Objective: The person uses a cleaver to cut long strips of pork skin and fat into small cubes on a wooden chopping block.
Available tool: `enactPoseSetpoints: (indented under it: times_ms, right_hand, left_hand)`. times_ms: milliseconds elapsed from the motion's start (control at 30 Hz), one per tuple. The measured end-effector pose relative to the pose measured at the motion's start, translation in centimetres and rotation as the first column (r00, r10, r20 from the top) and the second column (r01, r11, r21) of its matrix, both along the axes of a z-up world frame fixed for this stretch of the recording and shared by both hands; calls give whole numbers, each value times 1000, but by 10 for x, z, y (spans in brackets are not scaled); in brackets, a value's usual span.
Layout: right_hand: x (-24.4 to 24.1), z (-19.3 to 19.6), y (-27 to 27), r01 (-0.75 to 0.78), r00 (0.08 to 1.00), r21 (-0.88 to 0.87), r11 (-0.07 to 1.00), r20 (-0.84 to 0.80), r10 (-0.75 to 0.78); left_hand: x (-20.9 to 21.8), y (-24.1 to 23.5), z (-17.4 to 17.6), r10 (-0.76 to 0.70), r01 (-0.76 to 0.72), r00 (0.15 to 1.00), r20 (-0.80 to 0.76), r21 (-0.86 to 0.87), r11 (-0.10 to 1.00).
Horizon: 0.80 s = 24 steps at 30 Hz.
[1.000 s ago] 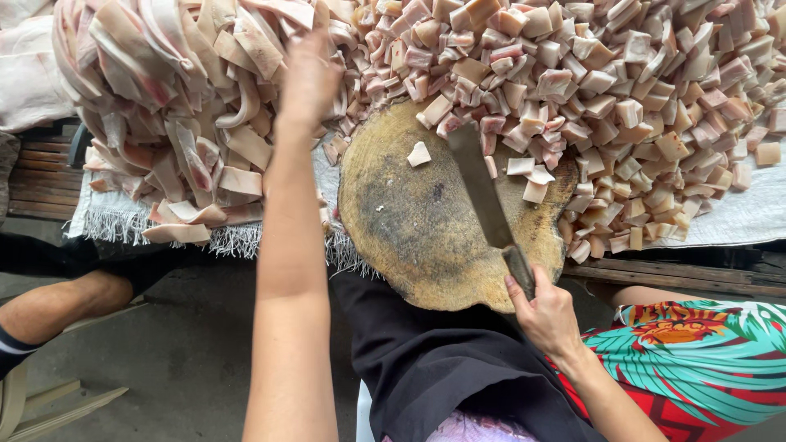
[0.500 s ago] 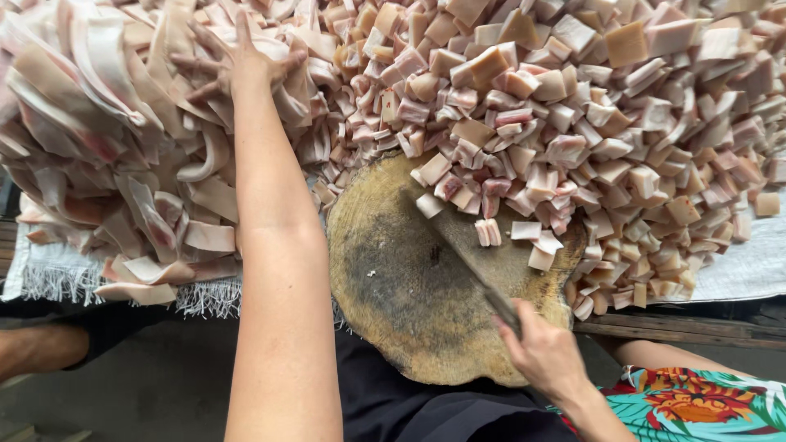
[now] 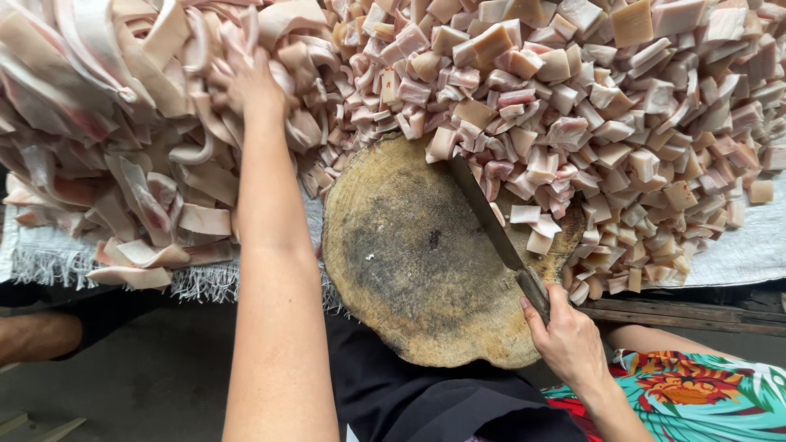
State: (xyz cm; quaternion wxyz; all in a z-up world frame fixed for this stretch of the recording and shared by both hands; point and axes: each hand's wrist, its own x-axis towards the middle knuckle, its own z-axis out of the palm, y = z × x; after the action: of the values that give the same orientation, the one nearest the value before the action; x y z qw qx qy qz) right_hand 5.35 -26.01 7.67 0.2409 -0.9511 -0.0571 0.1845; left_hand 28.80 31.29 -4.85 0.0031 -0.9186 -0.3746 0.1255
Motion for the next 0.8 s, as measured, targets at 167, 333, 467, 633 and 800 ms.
enactPoseSetpoints:
  times_ms: [167,333,467,633,800]
  right_hand:
    - [-14,8,-7,27,997,-65,998,-74,-31]
    - [-34,9,-17,110,983,-12,994,-148,-111]
    - [-45,-10,-19,73,997,59,996,-28,-71]
    - [-44,-13,-21,78,996,34,996,-46,-77]
    - [-46,-14,-23,60,998,42,997,-25,-59]
  left_hand:
    - [-81,-23,-14,-41,43,998,44,-40,998]
    - [-120,-66,-20,-111,126,961,252,-42,991]
    - [-141,-56,-23,-70,194,834,547,-172,966]
    - [-183,-19,21,181,272,621,763,-426,863]
    - [-228,-54,137,218,506,689,691,-674,538]
